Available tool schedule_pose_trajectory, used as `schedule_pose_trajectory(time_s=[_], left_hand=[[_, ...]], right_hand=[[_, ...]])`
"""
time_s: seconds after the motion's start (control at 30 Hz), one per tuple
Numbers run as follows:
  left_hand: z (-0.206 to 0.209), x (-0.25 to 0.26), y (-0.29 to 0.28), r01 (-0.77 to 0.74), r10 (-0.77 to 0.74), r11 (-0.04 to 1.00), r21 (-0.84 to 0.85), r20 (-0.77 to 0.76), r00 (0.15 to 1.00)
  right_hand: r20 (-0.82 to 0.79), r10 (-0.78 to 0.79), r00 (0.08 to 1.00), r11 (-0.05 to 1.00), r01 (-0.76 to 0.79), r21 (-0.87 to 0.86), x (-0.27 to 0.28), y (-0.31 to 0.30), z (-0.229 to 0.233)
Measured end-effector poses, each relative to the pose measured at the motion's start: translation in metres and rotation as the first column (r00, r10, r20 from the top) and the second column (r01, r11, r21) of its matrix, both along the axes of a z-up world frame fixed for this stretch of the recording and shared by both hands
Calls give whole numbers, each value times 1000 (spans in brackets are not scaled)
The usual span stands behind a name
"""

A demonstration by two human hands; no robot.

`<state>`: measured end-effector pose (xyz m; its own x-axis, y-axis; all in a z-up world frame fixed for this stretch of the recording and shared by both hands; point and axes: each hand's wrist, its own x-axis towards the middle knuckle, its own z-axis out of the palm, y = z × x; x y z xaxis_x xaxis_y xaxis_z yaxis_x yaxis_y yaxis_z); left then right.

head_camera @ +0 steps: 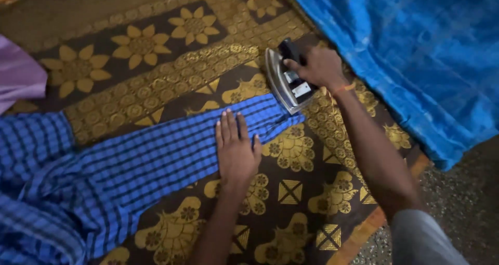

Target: The person irons a blue checkered shirt on a patterned surface. They smooth the fabric with one hand while moving the iron with the other, focusing on the sleeves and body of the shirt.

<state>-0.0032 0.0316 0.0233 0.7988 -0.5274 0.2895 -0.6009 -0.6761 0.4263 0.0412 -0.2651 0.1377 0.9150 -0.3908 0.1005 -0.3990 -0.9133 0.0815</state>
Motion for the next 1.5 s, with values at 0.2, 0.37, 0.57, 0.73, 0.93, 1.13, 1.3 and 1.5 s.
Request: schedule_pose_trajectory(time_s=[0.2,0.37,0.57,0.73,0.93,1.13,1.3,1.5], left_hand=[[1,-3,7,10,-9,999,-51,21,1000],[4,-3,4,6,-6,1000,5,35,999],[0,-6,0,-5,6,1000,-21,55,998],[-2,-7,2,0,0,1000,2,88,996],[-2,-8,2,4,-4,1000,-2,85,996],[-2,-7,1,3,-6,999,35,88,996],[-2,-8,2,1,-3,1000,29,73,997],[-6,-7,2,-9,7,1000,26,77,997]], right_hand=[[660,197,725,980,-124,-157,-103,11,0],[680,-164,714,982,54,180,-182,4,-57],[666,-500,554,741,-126,660,-214,7,-88],[611,-515,602,736,-55,675,-208,30,-71],[656,-349,669,863,-44,504,-209,27,-81],[642,-407,650,848,8,530,-200,19,-77],[691,-290,662,903,-50,427,-202,46,-64],[588,-486,647,729,-71,681,-212,86,-94]])
